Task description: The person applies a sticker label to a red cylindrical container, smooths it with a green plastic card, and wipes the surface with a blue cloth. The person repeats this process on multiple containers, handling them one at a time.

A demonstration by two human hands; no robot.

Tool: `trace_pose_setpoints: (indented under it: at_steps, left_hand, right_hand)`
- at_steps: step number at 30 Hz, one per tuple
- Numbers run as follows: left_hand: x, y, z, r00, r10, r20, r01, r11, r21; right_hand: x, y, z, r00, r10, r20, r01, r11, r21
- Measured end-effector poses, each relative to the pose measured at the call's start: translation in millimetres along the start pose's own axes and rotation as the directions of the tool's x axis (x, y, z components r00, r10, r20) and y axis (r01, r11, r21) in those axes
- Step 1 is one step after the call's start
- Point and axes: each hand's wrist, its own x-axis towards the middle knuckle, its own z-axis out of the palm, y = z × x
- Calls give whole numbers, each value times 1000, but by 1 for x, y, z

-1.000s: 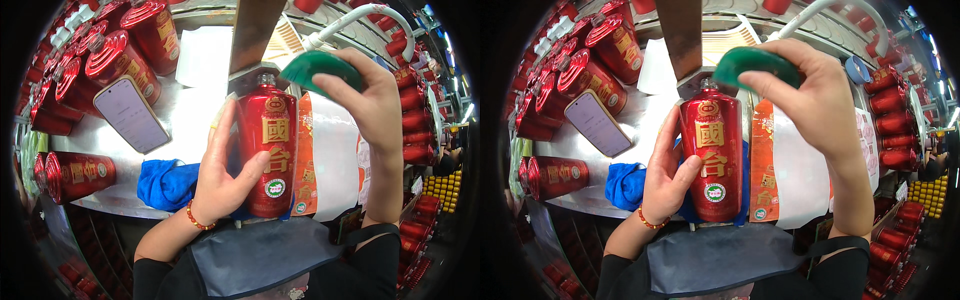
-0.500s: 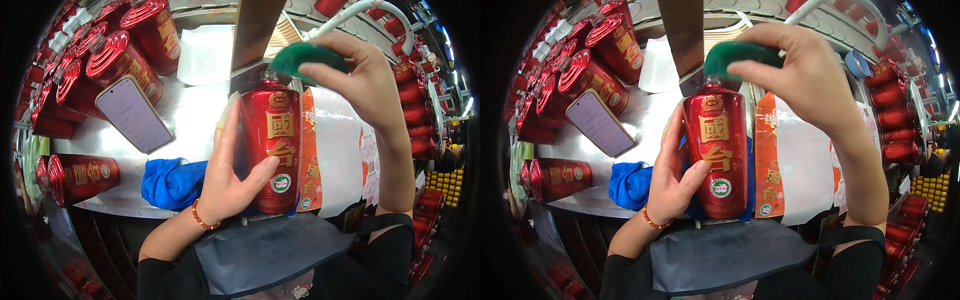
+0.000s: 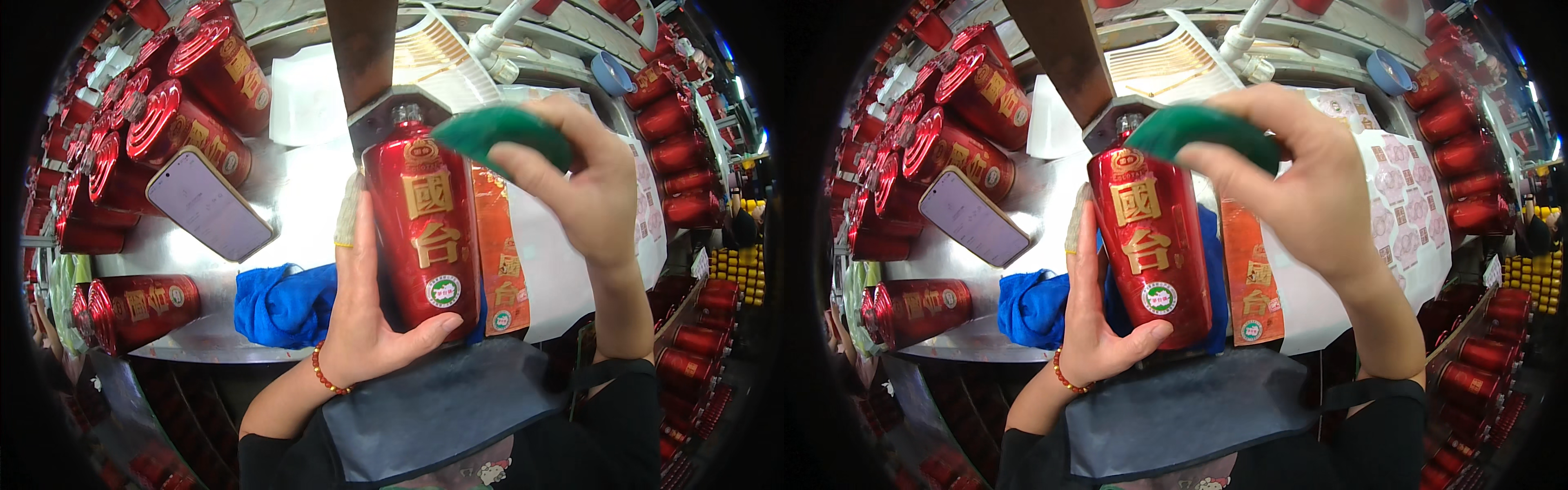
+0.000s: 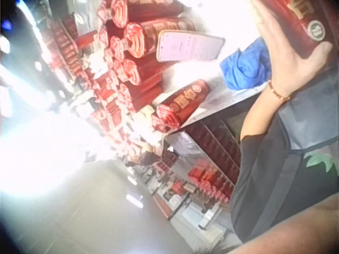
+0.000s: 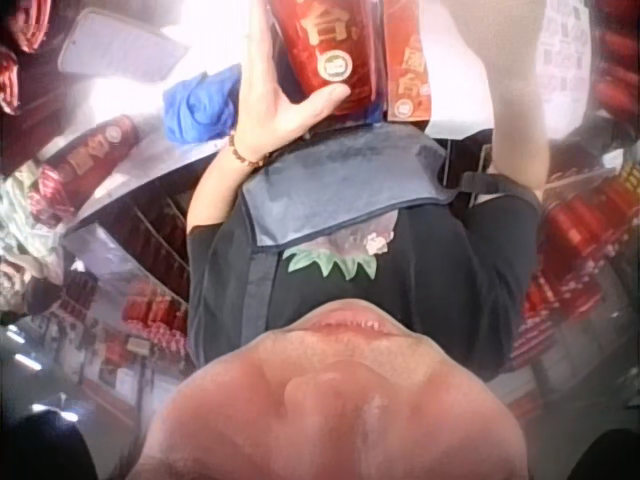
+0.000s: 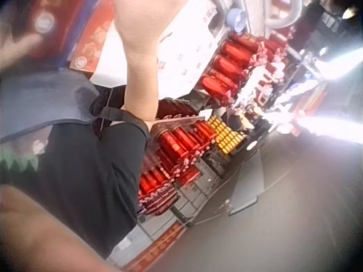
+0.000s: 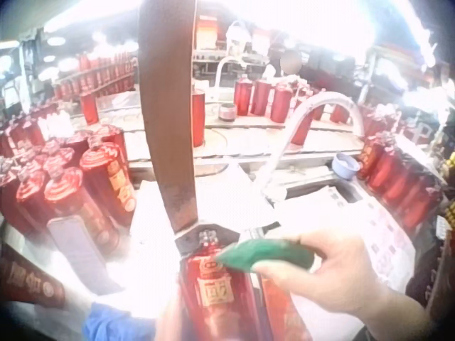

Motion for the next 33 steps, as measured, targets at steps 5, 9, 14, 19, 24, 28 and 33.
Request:
trace_pose_setpoints:
  at_steps: [5, 9, 14, 19, 24, 28, 33]
  left_hand:
    - [2, 7, 1, 999, -18, 31, 19, 999, -38]
    - [0, 5, 5, 999, -17, 36, 18, 1000, -23]
    - [1, 10, 3, 997, -60, 44, 62, 997, -48]
    - [3, 12, 2, 999, -15, 34, 15, 1000, 6]
    - [5, 9, 3, 998, 58, -13, -56, 994, 98]
    - [4, 10, 1, 999, -12, 49, 11, 1000, 24]
    - [3, 8, 2, 999, 9, 36, -11, 999, 43]
  right_hand:
    - [-19, -15, 9, 854, -488, 180, 519, 779, -351]
    - [-12, -22, 3, 859, -465, 215, 512, 761, -399]
    - [-10, -27, 8, 833, -481, 275, 554, 721, -417]
    - [-12, -19, 7, 839, -491, 235, 542, 705, -458]
    - [-17, -11, 0, 878, -454, 150, 464, 731, -500]
    - [-23, -11, 0, 875, -452, 176, 478, 743, -469]
    - [-24, -5, -4, 897, -420, 139, 429, 748, -506]
